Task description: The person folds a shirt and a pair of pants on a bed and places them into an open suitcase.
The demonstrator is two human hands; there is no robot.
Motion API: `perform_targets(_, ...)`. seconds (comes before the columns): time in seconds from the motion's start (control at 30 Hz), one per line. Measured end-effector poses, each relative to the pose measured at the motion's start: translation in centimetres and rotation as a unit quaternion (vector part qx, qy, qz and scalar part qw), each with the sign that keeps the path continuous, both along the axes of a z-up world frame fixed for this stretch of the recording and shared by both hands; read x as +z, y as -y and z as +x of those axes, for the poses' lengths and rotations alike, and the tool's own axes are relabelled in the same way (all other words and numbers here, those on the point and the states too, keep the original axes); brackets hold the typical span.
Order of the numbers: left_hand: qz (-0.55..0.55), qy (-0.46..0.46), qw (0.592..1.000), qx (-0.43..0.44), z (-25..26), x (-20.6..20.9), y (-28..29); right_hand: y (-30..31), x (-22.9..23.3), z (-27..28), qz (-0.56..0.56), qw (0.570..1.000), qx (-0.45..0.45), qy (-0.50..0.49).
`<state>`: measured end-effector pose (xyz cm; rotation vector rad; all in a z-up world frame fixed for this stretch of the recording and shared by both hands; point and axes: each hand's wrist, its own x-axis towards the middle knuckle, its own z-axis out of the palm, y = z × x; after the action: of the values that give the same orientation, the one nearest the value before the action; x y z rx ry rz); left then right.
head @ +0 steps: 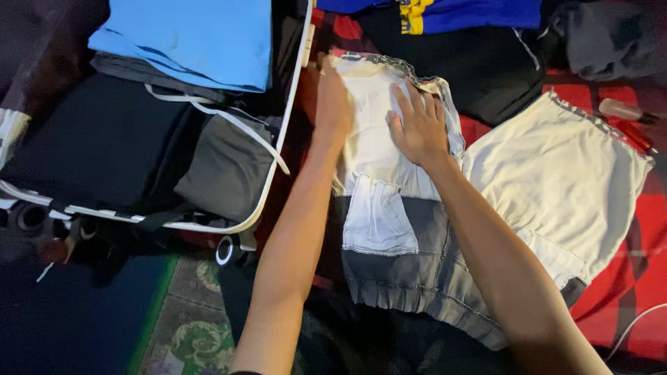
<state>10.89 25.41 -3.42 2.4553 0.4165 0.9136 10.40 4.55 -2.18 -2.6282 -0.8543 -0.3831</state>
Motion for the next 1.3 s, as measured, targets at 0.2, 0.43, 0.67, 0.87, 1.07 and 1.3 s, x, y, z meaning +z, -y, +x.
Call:
perform_targets(0.2,0.11,-0.077,0.984,-0.119,-4.2,-0.8,7.7,-0.3,0.5,0.6,-0.009,0.998,-0.008,0.061)
perform_targets(0.43,0.077,-0.132,0.982,-0.115,-3.3,0.7,5.4,-0.3,0.2,2.8,-0.007,0.999,-0.003,0.044)
perform_targets(0.67,0.068,-0.113,0.981,-0.14,-0.1,-1.5,3.4,0.6,-0.5,0.8,-0.006,0.999,0.025,0.026)
perform_targets(0.87,0.06,-0.126,0.972,-0.19,-0.9,-1.7,2.4,3.0,1.1,-5.0,0.034,0.994,0.053,-0.09)
perform_targets(1.07,0.04,-0.153,0.958,-0.239,-8.6,1.1,6.4,4.2,2.0,-9.5,0.063,0.994,0.044,-0.079)
perform_targets(1.3,0.101,-0.079,0.955,-0.267,-20.0,3.5,12.0,6.8,5.2,-18.1,0.071,0.996,0.024,-0.048)
